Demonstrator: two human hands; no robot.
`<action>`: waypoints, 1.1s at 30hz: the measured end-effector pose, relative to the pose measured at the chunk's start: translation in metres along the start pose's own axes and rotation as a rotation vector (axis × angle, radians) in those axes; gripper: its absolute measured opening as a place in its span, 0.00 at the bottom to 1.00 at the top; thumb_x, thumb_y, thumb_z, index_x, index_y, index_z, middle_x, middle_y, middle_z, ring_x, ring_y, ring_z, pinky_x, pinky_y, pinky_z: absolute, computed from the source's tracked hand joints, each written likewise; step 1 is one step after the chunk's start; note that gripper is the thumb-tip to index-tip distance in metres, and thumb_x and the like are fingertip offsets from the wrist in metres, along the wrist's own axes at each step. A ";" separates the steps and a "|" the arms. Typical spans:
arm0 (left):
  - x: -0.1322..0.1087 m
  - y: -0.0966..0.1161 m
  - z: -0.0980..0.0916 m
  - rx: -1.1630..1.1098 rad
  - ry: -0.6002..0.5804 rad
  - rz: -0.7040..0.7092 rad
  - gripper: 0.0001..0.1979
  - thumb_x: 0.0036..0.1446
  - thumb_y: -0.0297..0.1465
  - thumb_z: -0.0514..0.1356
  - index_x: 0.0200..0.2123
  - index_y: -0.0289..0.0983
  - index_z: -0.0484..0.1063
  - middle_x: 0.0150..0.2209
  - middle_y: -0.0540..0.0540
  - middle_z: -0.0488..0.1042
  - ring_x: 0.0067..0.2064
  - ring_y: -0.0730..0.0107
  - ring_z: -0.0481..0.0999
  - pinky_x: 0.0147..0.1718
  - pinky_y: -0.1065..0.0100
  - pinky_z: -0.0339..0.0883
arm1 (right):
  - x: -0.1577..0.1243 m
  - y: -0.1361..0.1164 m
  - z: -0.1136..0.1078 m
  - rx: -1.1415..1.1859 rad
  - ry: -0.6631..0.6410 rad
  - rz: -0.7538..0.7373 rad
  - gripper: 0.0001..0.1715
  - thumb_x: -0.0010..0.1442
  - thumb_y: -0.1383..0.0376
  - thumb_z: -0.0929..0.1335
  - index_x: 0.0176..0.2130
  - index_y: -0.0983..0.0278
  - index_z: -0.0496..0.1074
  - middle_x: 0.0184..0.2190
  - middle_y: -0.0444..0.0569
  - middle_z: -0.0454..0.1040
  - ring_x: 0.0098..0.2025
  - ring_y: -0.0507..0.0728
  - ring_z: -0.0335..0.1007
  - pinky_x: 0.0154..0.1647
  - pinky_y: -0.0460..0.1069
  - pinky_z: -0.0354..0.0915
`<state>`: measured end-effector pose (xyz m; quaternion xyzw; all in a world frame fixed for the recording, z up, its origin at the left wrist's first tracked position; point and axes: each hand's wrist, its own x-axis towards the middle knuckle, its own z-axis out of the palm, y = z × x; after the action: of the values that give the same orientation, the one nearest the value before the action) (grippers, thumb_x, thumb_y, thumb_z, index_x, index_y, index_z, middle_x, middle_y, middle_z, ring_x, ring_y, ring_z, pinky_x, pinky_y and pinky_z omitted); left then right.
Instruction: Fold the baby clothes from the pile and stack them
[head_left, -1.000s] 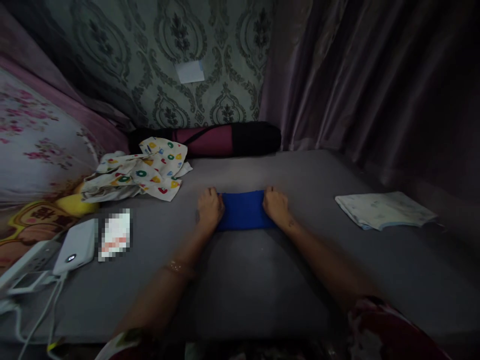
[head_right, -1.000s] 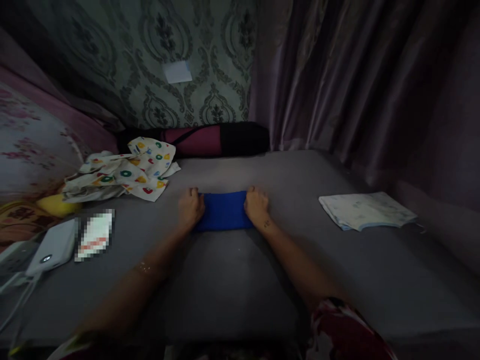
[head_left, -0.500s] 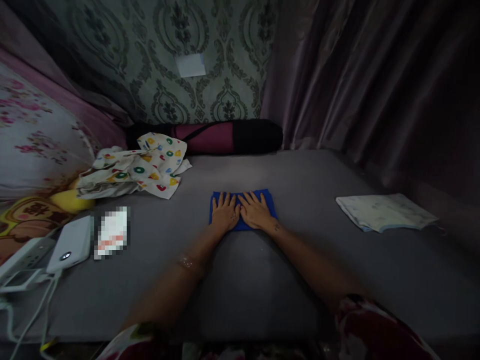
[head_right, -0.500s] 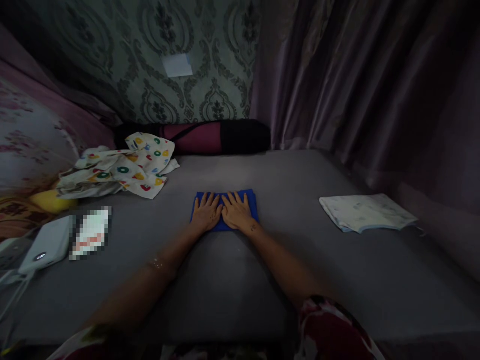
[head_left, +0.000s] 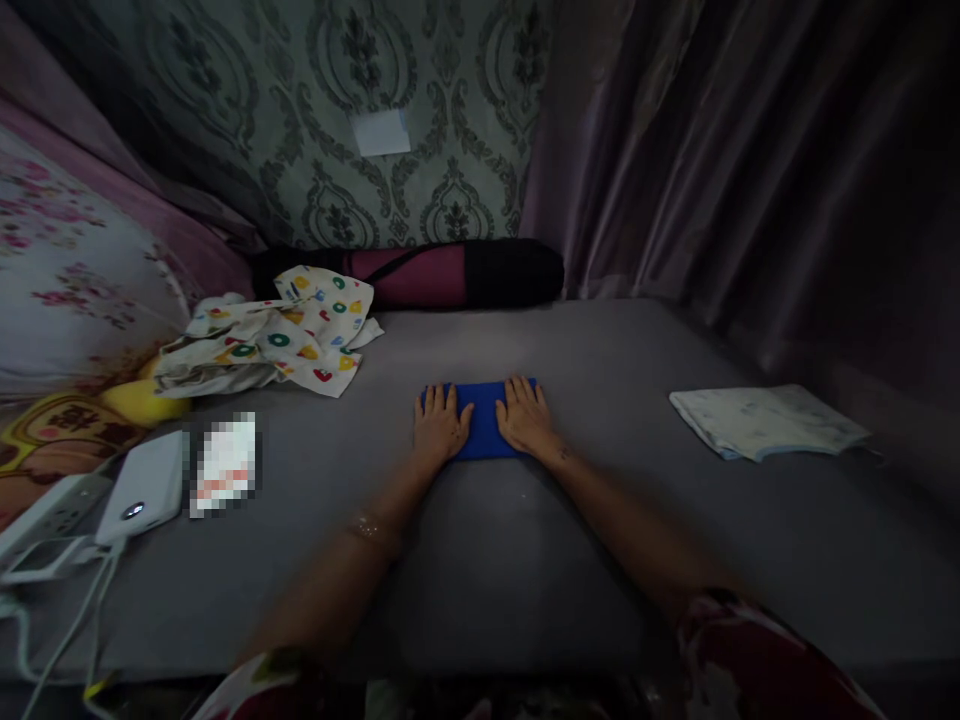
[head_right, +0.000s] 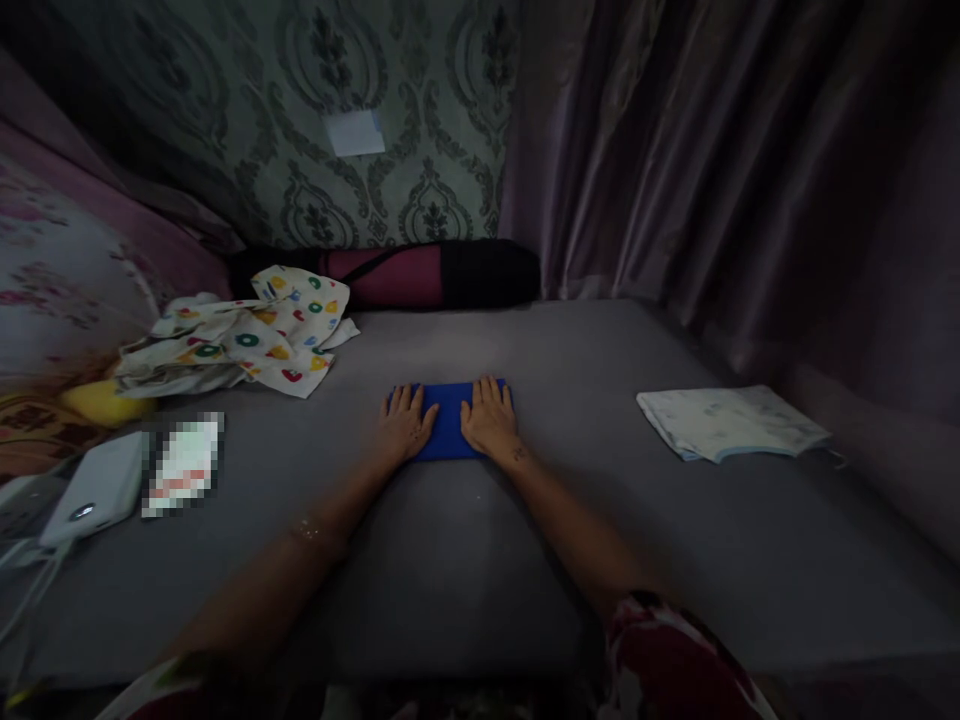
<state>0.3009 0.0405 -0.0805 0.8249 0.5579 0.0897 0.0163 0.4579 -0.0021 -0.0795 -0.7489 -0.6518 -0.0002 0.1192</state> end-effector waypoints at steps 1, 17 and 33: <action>0.000 -0.001 0.001 -0.003 -0.020 -0.005 0.34 0.66 0.46 0.39 0.66 0.30 0.55 0.67 0.33 0.53 0.68 0.49 0.49 0.65 0.49 0.42 | 0.000 0.001 0.002 0.002 -0.014 0.011 0.35 0.68 0.59 0.52 0.66 0.78 0.54 0.68 0.62 0.51 0.70 0.64 0.41 0.68 0.60 0.38; -0.001 -0.034 0.002 -0.115 -0.047 -0.040 0.32 0.66 0.44 0.38 0.66 0.31 0.53 0.68 0.36 0.53 0.68 0.54 0.50 0.65 0.49 0.42 | -0.003 0.028 0.002 0.043 -0.029 0.026 0.37 0.68 0.57 0.50 0.66 0.79 0.51 0.67 0.62 0.52 0.69 0.64 0.44 0.68 0.57 0.42; -0.027 0.013 -0.005 0.049 0.060 0.105 0.29 0.67 0.37 0.38 0.65 0.28 0.57 0.67 0.38 0.55 0.69 0.56 0.49 0.66 0.50 0.39 | -0.024 -0.018 -0.007 0.012 -0.044 -0.184 0.35 0.67 0.60 0.51 0.66 0.77 0.53 0.69 0.59 0.48 0.70 0.62 0.39 0.69 0.59 0.36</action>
<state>0.3020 0.0102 -0.0773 0.8502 0.5159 0.1017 -0.0252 0.4377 -0.0243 -0.0734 -0.6851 -0.7202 0.0093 0.1090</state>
